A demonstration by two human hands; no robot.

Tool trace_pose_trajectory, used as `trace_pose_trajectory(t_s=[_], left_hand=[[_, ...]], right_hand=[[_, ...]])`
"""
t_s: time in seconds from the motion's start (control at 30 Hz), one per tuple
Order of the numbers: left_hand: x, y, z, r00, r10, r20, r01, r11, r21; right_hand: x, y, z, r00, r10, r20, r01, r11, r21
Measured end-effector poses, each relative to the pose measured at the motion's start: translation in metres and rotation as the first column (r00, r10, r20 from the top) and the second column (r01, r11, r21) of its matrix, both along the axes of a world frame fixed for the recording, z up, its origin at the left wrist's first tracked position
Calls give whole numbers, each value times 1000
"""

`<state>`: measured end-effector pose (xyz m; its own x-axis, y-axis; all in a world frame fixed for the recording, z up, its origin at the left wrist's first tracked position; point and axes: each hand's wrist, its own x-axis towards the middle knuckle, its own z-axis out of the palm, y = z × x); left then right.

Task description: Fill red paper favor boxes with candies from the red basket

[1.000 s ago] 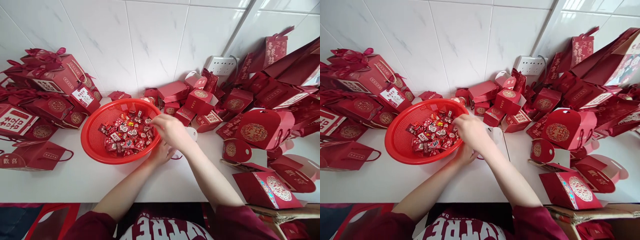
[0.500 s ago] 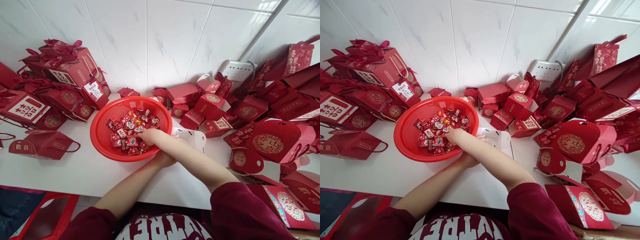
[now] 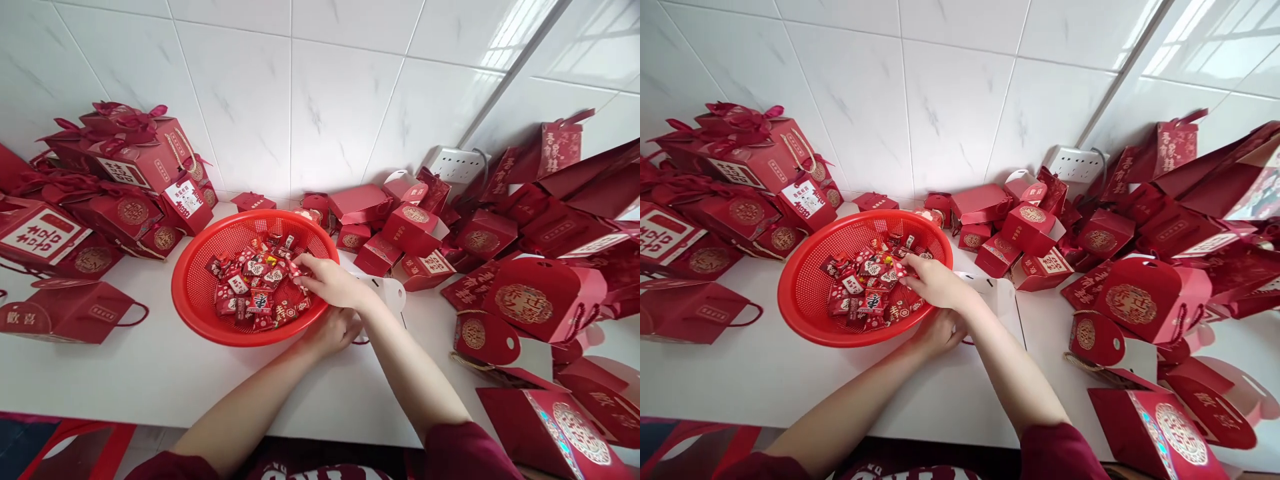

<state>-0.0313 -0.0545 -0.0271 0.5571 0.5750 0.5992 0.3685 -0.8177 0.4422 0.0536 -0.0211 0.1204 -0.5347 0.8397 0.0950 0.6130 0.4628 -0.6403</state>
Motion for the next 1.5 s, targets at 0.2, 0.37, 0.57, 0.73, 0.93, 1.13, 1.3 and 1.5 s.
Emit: trace_pose_trajectory(t_s=[0.2, 0.37, 0.57, 0.73, 0.93, 1.13, 1.3, 1.5], left_hand=[[2, 1, 0, 1000, -20, -2, 20, 1000, -10], [1, 1, 11, 999, -42, 20, 43, 999, -23], [0, 0, 15, 997, -35, 61, 31, 997, 75], [0, -3, 16, 997, -32, 67, 26, 996, 85], [1, -2, 15, 995, 20, 93, -26, 998, 62], [-1, 0, 20, 994, 0, 111, -6, 998, 56], [2, 1, 27, 991, -28, 128, 19, 997, 74], [3, -1, 29, 996, -35, 82, 12, 964, 267]], right_hand=[[28, -22, 16, 917, 68, -392, -160, 965, -207], [54, -38, 35, 967, -87, -237, 93, 996, 12], [101, -56, 43, 903, -406, 144, 390, 912, 126], [104, -54, 38, 797, -414, 439, 448, 894, 29], [91, -56, 40, 779, -400, 483, 426, 903, 59], [93, -62, 49, 900, -211, 381, 254, 965, -65], [98, -47, 38, 905, -187, 382, 246, 963, -113], [109, -40, 30, 861, -286, 421, 334, 941, -45]])
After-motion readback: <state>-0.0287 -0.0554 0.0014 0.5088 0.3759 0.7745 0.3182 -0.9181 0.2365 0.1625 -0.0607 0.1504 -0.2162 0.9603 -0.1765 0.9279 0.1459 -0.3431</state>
